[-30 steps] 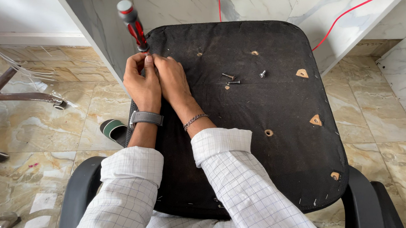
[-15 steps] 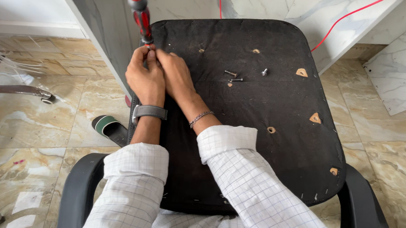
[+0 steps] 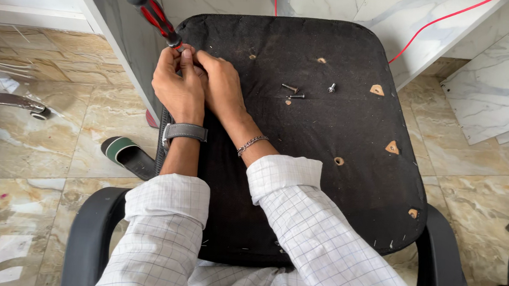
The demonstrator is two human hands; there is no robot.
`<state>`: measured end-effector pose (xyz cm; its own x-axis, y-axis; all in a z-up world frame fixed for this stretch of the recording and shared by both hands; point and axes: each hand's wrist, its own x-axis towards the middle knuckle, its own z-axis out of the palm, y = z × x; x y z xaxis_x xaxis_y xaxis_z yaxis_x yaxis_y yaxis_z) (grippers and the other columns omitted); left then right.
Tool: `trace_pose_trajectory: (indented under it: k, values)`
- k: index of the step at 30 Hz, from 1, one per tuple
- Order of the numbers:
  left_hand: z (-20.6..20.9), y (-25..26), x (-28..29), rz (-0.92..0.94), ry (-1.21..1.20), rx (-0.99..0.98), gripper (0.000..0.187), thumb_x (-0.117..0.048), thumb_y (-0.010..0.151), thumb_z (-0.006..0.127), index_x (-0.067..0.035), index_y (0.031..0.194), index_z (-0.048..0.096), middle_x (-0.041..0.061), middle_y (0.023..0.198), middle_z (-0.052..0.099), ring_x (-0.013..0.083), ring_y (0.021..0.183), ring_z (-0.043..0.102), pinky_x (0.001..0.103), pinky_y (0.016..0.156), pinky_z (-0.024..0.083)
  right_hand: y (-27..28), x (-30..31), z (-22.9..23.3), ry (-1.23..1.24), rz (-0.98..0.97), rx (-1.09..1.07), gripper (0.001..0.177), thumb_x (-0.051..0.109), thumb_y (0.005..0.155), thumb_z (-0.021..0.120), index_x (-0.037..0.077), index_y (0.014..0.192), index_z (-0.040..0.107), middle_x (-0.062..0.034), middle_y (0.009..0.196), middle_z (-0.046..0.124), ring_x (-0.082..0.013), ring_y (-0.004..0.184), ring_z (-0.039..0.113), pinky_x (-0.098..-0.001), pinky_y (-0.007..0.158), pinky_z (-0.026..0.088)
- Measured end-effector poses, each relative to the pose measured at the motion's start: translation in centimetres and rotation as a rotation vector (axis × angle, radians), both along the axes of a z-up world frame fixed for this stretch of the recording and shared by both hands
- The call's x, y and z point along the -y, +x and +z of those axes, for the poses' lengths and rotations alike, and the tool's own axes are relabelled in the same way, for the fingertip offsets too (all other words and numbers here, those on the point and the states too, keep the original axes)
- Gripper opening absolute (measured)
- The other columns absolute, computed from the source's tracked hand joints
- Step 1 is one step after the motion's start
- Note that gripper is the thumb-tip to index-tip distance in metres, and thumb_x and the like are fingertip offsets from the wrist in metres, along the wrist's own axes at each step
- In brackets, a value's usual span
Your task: The person uses a manual screwdriver to tighten several screws into the underside of a black fabric-covered chair seat. The person holds the seat steady with one hand while turning the screwdriver with the other, working on multiple screw locations in sequence.
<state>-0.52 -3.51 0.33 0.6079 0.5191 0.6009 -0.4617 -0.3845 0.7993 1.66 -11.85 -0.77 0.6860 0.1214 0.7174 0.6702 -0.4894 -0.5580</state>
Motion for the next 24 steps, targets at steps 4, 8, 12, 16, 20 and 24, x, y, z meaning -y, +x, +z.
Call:
trace_pose_trajectory:
  k: [4,8,12,16,20,24]
  values:
    - [0.5,-0.5,0.4,-0.017,-0.004,0.076,0.011,-0.014,0.101,0.069,-0.005,0.104,0.073,0.005,0.088,0.079,0.0143,0.078,0.077,0.030,0.070,0.059,-0.2,0.2,0.5,0.029,0.053,-0.139,0.020,0.023,0.098,0.062,0.005,0.103,0.068,-0.0176,0.084,0.074,-0.0339,0.078,0.075,-0.0431,0.066,0.058]
    - [0.7,-0.7,0.1,0.028,0.059,-0.009,0.010,-0.015,0.098,0.073,-0.006,0.103,0.075,0.007,0.084,0.078,0.0149,0.073,0.075,0.031,0.068,0.058,-0.1,-0.1,0.4,0.023,0.054,-0.143,0.015,0.018,0.097,0.062,0.007,0.100,0.071,-0.0164,0.084,0.075,-0.0330,0.078,0.075,-0.0432,0.071,0.058]
    - [0.6,-0.3,0.0,0.066,0.078,-0.072,0.013,-0.018,0.096,0.075,-0.005,0.101,0.076,0.006,0.083,0.079,0.0130,0.074,0.076,0.030,0.068,0.058,0.4,-0.1,-0.4,-0.055,-0.001,-0.033,0.010,0.008,0.088,0.064,0.004,0.094,0.072,-0.0157,0.092,0.074,-0.0359,0.088,0.069,-0.0462,0.076,0.055]
    - [0.1,0.1,0.0,0.002,0.048,0.000,0.016,-0.018,0.096,0.073,-0.003,0.104,0.073,0.004,0.088,0.080,0.0115,0.076,0.076,0.029,0.069,0.059,1.0,0.1,-1.1,-0.092,-0.047,-0.031,0.008,0.006,0.088,0.065,0.002,0.092,0.070,-0.0157,0.092,0.070,-0.0362,0.088,0.065,-0.0469,0.080,0.054]
    - [0.3,0.0,-0.6,0.073,0.078,-0.017,0.021,-0.018,0.092,0.079,-0.002,0.098,0.067,0.006,0.078,0.078,0.0112,0.067,0.073,0.027,0.064,0.056,0.7,-0.1,-0.9,-0.103,-0.079,-0.004,0.005,0.006,0.085,0.067,0.002,0.088,0.069,-0.0144,0.087,0.068,-0.0358,0.086,0.063,-0.0469,0.078,0.052]
    - [-0.1,-0.1,-0.6,-0.077,-0.103,-0.097,0.019,-0.016,0.093,0.076,-0.003,0.092,0.063,0.004,0.073,0.076,0.0092,0.059,0.068,0.023,0.054,0.053,0.0,0.0,-0.6,-0.133,-0.128,-0.073,0.007,0.009,0.086,0.068,0.003,0.084,0.065,-0.0109,0.083,0.067,-0.0307,0.084,0.063,-0.0449,0.081,0.051]
